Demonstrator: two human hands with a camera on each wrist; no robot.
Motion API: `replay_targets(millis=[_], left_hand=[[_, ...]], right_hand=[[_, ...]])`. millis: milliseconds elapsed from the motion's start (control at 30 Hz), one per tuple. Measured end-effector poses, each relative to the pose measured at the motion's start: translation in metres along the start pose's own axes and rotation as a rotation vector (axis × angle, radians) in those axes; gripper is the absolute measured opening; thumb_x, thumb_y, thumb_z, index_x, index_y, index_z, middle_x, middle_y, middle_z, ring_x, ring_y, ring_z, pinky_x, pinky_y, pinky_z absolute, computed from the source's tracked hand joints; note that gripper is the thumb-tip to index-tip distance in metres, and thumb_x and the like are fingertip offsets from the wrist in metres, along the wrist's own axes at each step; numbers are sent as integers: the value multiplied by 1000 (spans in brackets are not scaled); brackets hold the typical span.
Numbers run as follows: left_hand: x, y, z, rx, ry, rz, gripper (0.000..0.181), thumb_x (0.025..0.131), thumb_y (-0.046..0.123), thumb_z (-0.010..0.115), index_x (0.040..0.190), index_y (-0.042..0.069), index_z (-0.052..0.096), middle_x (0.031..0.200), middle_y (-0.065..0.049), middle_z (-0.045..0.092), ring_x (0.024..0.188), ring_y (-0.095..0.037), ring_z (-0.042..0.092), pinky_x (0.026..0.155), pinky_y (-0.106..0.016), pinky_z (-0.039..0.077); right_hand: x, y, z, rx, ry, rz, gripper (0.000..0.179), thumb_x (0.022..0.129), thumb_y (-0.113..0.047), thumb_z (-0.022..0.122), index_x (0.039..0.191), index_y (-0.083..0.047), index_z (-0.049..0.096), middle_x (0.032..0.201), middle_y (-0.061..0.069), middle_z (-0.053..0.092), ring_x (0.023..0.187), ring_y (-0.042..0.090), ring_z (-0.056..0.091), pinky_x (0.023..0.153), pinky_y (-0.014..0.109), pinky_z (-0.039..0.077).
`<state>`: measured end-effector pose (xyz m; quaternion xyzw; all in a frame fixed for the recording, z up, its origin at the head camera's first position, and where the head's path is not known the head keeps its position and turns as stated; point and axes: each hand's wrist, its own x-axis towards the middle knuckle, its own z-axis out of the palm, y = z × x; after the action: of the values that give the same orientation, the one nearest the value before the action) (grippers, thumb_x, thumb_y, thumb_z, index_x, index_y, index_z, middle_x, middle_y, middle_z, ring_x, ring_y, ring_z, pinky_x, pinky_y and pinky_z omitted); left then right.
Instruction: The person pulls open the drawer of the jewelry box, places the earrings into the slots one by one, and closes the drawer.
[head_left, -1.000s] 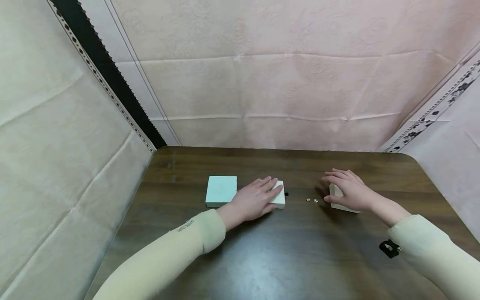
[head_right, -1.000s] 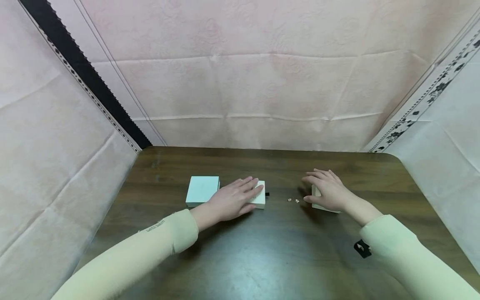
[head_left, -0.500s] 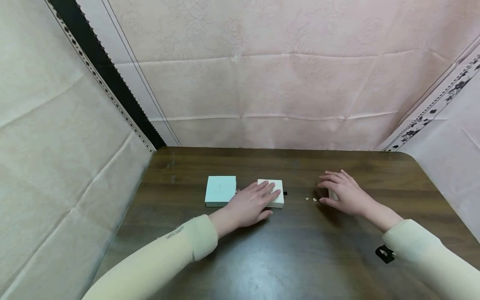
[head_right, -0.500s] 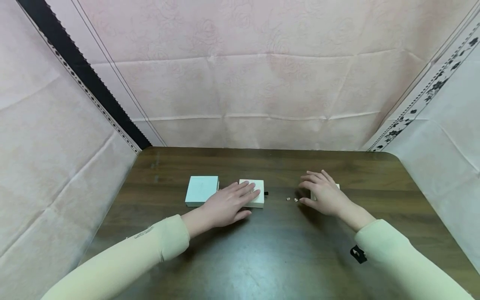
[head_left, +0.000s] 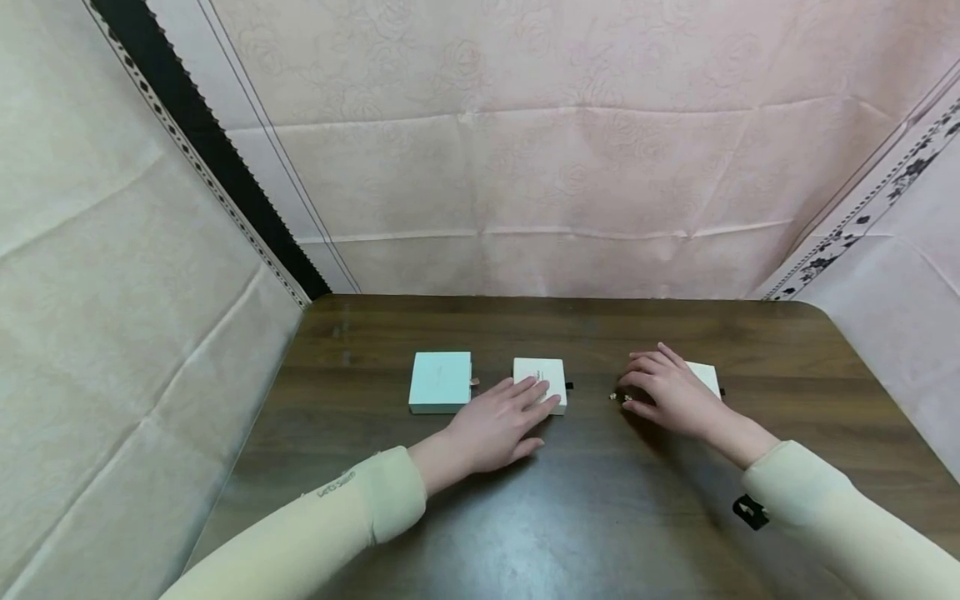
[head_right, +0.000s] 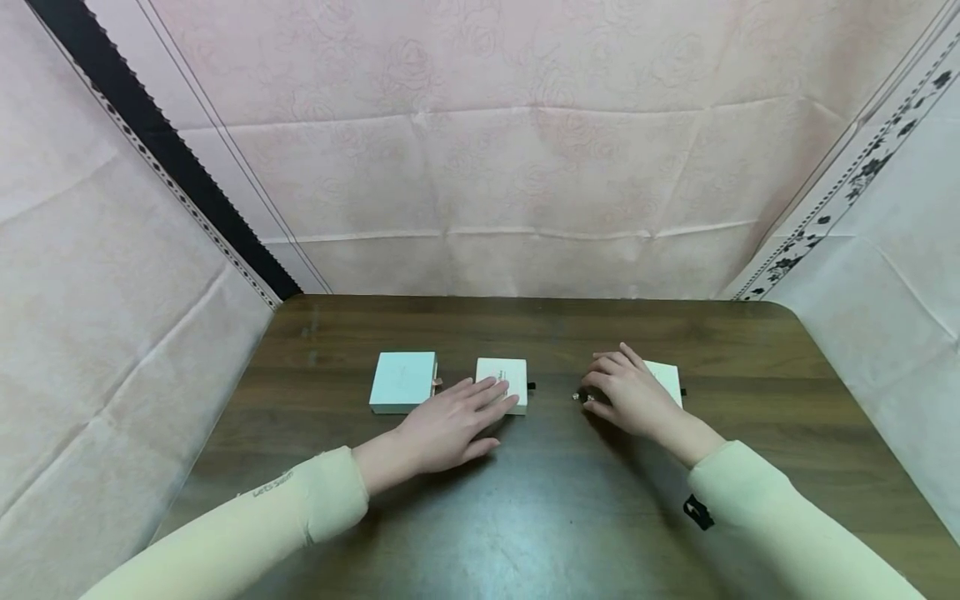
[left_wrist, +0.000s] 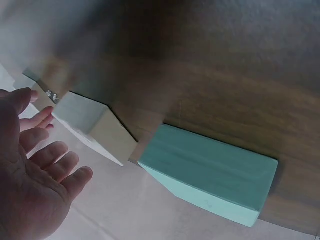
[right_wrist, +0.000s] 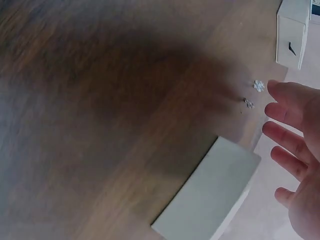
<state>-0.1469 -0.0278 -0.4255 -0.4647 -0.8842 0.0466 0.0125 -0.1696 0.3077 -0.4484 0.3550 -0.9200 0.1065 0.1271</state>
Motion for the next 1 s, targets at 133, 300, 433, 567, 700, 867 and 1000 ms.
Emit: replay_targets(millis=[133,300,433,567,700,867,1000], left_hand=[[-4,4,0,-13,-2,1,66,110,49,57,167,19,42,169,-8,42,157,-25,40,126,-43,37],[-6,8,1,-8,-27,12,67,110,51,56,168,21,39,169,-6,42,156,-23,40,126,-43,36],[-8,10,2,-8,-40,17,68,110,52,55,168,21,38,170,-6,42,157,-23,40,126,-43,37],[-9,11,3,-10,-45,22,67,110,52,55,168,20,40,170,-6,41,157,-23,40,125,-44,37],[-9,12,4,-11,-53,21,67,111,51,54,168,21,39,170,-6,41,157,-22,39,126,-43,37],[-9,12,5,-20,-63,13,66,110,50,55,167,21,40,171,-5,40,157,-22,39,126,-42,36],[-9,12,7,-23,-61,13,65,110,50,56,167,21,41,170,-5,41,157,-22,39,126,-42,37]], right_hand=[[4,-4,4,-15,-15,-2,23,83,-12,91,102,-8,80,111,12,75,124,43,64,113,74,36],[8,-6,9,-14,-43,16,19,84,-11,91,98,-10,80,109,10,75,125,41,64,116,73,34],[10,-7,11,-21,-40,4,17,83,-9,91,95,-10,79,105,8,75,123,41,65,115,73,35],[11,-7,12,-44,-35,-8,17,83,-8,91,94,-11,79,103,8,74,116,39,66,114,73,37],[9,-7,13,-62,-39,-18,18,83,-9,91,94,-12,78,100,6,72,105,36,66,112,72,40],[7,-8,15,-76,-54,-20,20,83,-8,91,98,-9,78,95,6,69,97,33,66,108,69,47],[5,-10,15,-70,-72,-8,21,83,-7,91,100,-6,79,95,5,67,91,29,66,92,57,58]])
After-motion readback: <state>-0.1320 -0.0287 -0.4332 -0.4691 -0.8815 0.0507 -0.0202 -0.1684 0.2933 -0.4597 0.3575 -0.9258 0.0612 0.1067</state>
